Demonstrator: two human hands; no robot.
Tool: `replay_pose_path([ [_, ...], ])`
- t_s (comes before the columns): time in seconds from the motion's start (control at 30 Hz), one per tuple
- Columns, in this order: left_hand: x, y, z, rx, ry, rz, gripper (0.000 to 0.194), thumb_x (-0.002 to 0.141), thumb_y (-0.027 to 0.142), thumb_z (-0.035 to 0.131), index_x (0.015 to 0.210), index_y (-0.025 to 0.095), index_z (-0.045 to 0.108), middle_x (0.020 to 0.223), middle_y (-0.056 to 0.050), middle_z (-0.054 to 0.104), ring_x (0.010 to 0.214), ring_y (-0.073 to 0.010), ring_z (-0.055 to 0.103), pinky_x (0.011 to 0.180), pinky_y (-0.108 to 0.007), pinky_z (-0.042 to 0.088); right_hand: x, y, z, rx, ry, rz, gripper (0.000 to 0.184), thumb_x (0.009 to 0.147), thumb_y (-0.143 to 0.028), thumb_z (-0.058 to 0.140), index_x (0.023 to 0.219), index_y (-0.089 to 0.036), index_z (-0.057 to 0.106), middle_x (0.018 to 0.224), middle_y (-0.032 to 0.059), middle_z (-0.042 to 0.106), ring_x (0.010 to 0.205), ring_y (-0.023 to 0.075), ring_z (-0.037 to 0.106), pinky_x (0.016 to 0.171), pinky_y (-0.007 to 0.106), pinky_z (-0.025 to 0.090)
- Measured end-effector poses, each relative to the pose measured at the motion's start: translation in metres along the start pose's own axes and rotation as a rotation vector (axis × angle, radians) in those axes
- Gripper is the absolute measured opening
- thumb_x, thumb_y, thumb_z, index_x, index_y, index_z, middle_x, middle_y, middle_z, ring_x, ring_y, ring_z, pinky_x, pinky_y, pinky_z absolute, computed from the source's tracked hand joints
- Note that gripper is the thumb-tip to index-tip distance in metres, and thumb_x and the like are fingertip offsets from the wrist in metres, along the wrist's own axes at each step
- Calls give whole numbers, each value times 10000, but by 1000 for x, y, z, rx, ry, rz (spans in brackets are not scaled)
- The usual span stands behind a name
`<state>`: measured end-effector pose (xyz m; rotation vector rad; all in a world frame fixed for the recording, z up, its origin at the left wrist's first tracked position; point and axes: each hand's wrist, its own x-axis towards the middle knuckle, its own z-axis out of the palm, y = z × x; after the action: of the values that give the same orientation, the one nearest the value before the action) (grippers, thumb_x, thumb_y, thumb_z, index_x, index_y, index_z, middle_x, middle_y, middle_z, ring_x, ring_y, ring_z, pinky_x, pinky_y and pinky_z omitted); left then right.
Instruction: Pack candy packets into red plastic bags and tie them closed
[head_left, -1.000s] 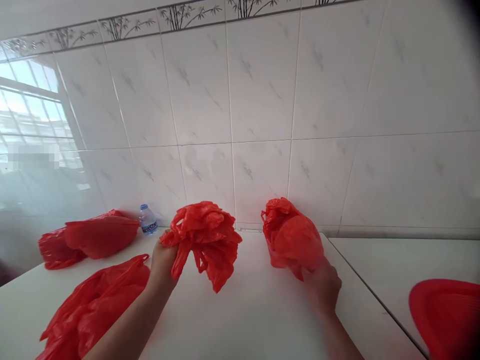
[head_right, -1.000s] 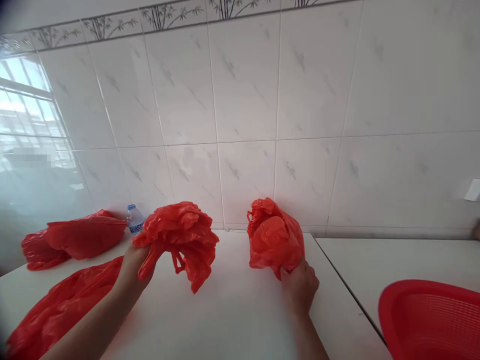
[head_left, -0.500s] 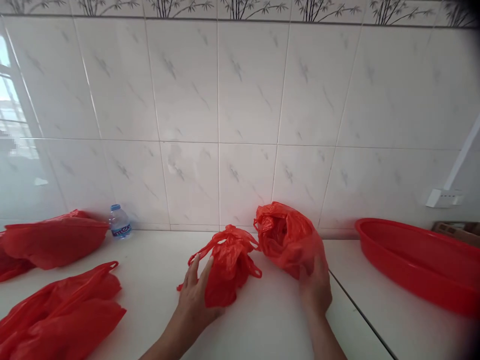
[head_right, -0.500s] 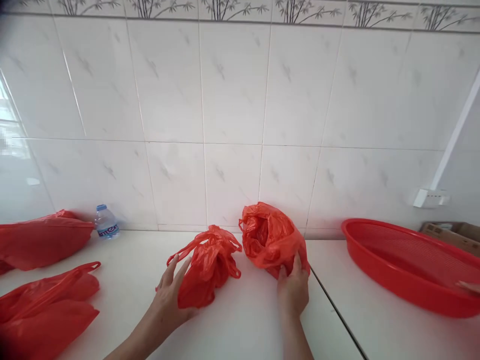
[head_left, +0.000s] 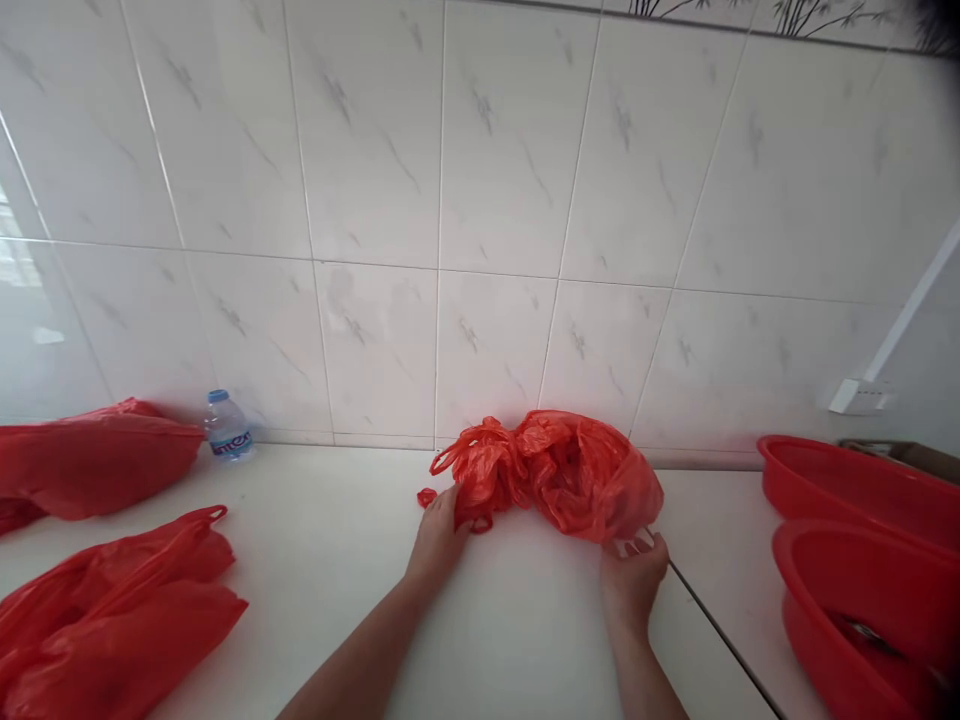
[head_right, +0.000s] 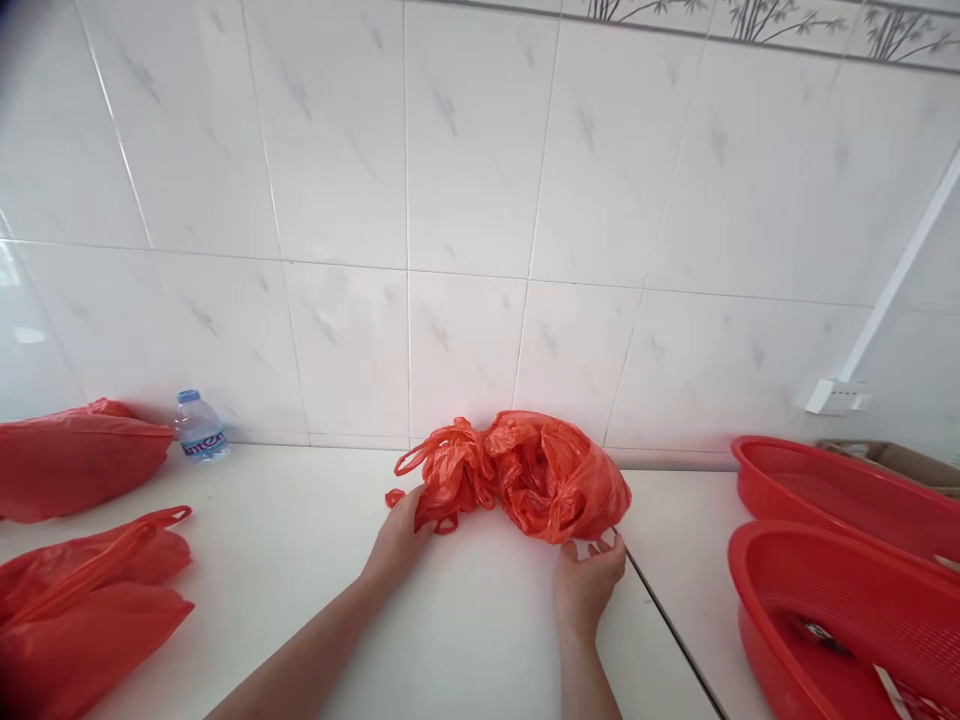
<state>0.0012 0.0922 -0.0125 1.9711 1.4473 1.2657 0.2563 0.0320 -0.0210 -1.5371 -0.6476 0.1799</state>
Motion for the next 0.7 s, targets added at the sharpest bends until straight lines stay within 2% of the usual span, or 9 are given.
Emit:
replay_pose_path([
  [0.07,0,-3,-7,-54,81,-22,324,779,175,482,1081,233,586,1075,-60,638,1054,-232,548,926,-385,405,-8,0,0,-58,-1,57,704,655,-377,579,1263,-88,371,1041,172,554,818,272,585,667,379,447],
  [0.13,2,-6,-15,-103,183,-57,194,822,235,458,933,221,616,1069,-70,628,1056,-245,525,933,-405,387,-21,-4,0,-107,-55,78,540,663,-347,559,1146,-119,476,910,117,592,713,247,576,633,366,430],
  [0.27,6,-10,-25,-237,311,-111,276,868,387,437,758,199,607,1107,-91,587,1081,-268,473,955,-419,349,-62,-15,5,-123,-287,12,242,698,-341,542,895,-213,603,774,31,629,693,212,585,665,316,429],
  [0.37,6,-10,-25,-402,272,-133,338,893,452,398,828,202,616,939,-51,620,918,-221,541,826,-352,429,-97,-27,17,-106,-535,-51,209,761,-403,516,823,-230,616,773,23,650,703,200,595,662,294,434],
  [0.43,5,-11,-23,-515,221,-156,348,899,467,401,856,193,613,833,-25,619,797,-186,563,721,-311,456,-116,-37,32,-79,-625,-43,272,792,-449,498,898,-221,603,796,33,653,686,196,598,654,295,444],
  [0.5,3,-11,-19,-615,158,-186,327,906,446,431,891,170,606,801,-14,613,726,-156,574,661,-296,472,-129,-48,53,-23,-606,1,396,778,-482,531,1066,-211,557,905,59,659,714,202,616,660,300,463],
  [0.6,1,-13,-15,-733,36,-236,273,901,379,507,1010,142,588,912,-36,629,748,-143,608,669,-318,515,-138,-62,85,97,-513,41,632,717,-467,616,1258,-192,441,1133,116,615,914,237,623,727,308,479],
  [0.63,1,-14,-14,-760,1,-253,271,897,358,526,1049,141,580,967,-48,628,782,-150,617,687,-333,527,-139,-64,93,127,-500,44,626,708,-447,625,1252,-190,452,1149,117,612,960,241,612,749,307,477],
  [0.7,1,-17,-14,-798,-35,-284,282,891,333,543,1106,151,567,1060,-66,616,858,-171,621,732,-361,536,-138,-64,103,162,-511,49,476,712,-412,613,1128,-190,549,1046,94,653,924,232,619,744,301,475],
])
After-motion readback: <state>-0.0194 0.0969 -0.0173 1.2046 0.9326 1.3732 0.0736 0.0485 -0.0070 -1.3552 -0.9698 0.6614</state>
